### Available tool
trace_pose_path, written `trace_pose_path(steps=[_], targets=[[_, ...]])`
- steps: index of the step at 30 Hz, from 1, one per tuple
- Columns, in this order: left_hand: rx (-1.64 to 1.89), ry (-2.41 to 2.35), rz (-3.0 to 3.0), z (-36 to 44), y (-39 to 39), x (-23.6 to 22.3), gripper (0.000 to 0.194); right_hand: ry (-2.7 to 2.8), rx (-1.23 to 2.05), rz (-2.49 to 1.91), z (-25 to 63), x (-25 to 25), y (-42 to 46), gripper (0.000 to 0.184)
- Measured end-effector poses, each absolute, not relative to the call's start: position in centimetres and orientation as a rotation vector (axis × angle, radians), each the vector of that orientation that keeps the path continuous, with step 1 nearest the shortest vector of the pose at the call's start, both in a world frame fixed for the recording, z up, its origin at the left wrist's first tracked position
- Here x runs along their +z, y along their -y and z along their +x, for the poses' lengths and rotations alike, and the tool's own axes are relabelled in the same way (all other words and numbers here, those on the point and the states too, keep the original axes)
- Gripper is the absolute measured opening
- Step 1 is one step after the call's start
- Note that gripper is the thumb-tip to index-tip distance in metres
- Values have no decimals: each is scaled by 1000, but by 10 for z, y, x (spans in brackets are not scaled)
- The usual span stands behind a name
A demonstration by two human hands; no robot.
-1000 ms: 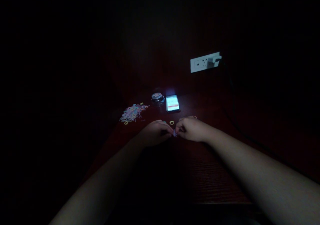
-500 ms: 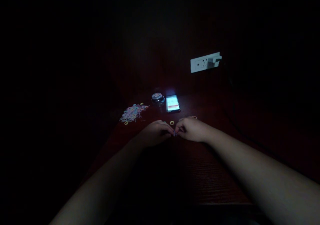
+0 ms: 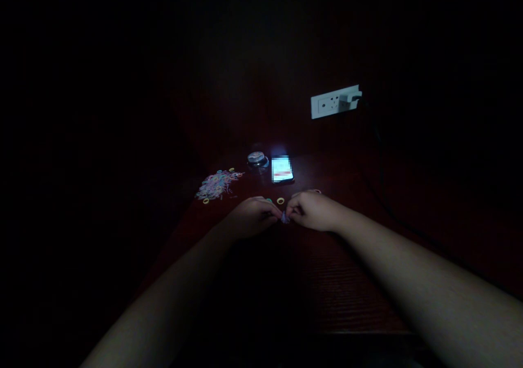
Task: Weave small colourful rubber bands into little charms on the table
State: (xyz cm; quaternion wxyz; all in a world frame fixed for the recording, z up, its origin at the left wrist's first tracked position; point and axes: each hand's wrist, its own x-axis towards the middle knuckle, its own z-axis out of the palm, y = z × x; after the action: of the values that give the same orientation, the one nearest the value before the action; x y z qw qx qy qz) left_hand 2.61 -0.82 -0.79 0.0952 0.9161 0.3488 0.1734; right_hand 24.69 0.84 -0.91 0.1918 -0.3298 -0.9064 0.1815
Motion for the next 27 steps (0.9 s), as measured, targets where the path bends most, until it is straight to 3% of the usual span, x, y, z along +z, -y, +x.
trace_pose_path(steps=[18,27], targets=[[546,-965,2712,25,8,-4,16,2543,513,-942,249,-13,-12,18],[679,-2101,2250,-38,-26,-10,30,2489,518,-1050,251,-12,-16,17]])
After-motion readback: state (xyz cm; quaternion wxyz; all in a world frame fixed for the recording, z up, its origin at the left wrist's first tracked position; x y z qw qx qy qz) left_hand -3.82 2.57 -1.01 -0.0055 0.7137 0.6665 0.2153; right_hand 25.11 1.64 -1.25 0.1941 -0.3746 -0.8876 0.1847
